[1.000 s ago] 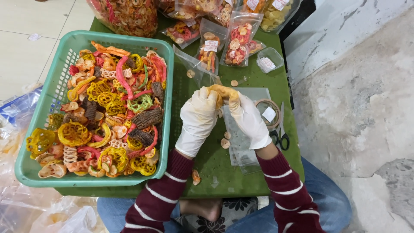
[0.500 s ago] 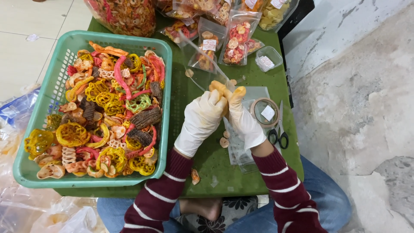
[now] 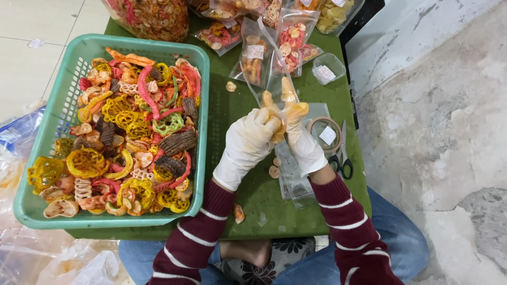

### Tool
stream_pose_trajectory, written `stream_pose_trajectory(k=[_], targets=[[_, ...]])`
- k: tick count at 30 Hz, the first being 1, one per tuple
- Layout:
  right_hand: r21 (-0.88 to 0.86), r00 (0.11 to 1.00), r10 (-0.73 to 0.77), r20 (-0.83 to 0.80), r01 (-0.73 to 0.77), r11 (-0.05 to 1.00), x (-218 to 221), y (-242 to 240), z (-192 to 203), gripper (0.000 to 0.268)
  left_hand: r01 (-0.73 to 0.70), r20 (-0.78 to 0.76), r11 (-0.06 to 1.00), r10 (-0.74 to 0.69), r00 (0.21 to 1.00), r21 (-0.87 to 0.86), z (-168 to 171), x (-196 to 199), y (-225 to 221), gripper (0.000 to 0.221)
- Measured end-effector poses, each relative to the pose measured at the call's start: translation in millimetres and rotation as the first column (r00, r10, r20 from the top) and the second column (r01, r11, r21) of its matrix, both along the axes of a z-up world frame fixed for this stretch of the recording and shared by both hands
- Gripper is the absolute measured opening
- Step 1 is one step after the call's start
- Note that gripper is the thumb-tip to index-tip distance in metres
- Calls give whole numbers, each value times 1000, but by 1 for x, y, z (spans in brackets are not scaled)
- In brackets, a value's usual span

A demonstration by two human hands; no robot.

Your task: The person picks assorted dried vegetable slices from a green basket and places them into small clear plastic bags. They then seal the bags using tape and set the filled packages aside on the table.

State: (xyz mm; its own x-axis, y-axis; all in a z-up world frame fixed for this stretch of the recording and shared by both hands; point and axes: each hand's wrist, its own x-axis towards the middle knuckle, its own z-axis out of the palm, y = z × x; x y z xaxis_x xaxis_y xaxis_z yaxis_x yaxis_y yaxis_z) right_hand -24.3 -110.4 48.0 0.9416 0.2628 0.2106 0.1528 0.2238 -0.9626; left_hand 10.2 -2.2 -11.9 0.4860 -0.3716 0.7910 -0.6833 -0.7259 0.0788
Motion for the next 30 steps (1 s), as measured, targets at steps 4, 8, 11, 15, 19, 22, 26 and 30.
stream_pose_trajectory(k=[4,8,11,15,19,22,26,30], targets=[[-55,997,-2,79,7,998,5,3,-3,111,188,-345,758,-484,804,-625,67,-27,4,39],[-130,980,-12,197,38,991,7,2,-5,120,-599,-20,-217,-932,363,-770,58,1,-7,41],[65,994,105,13,-105,992,5,0,-7,92,-792,111,-288,-956,273,-538,56,5,2,44],[-96,972,120,200,-103,990,9,-8,-35,113,-539,-29,-76,-982,185,-839,21,3,5,68],[297,982,187,-35,-169,940,2,-9,-35,109,-274,-152,103,-975,162,-956,19,-10,5,100],[-622,900,107,423,203,756,5,-27,-43,106,-336,-96,39,-983,154,-941,59,-28,4,98],[-897,867,297,400,304,320,9,-27,-52,89,-483,-80,-31,-975,206,-875,66,-26,0,100],[-752,774,248,583,398,525,1,-16,-22,68,-481,-97,-70,-945,313,-874,15,-9,-7,98]])
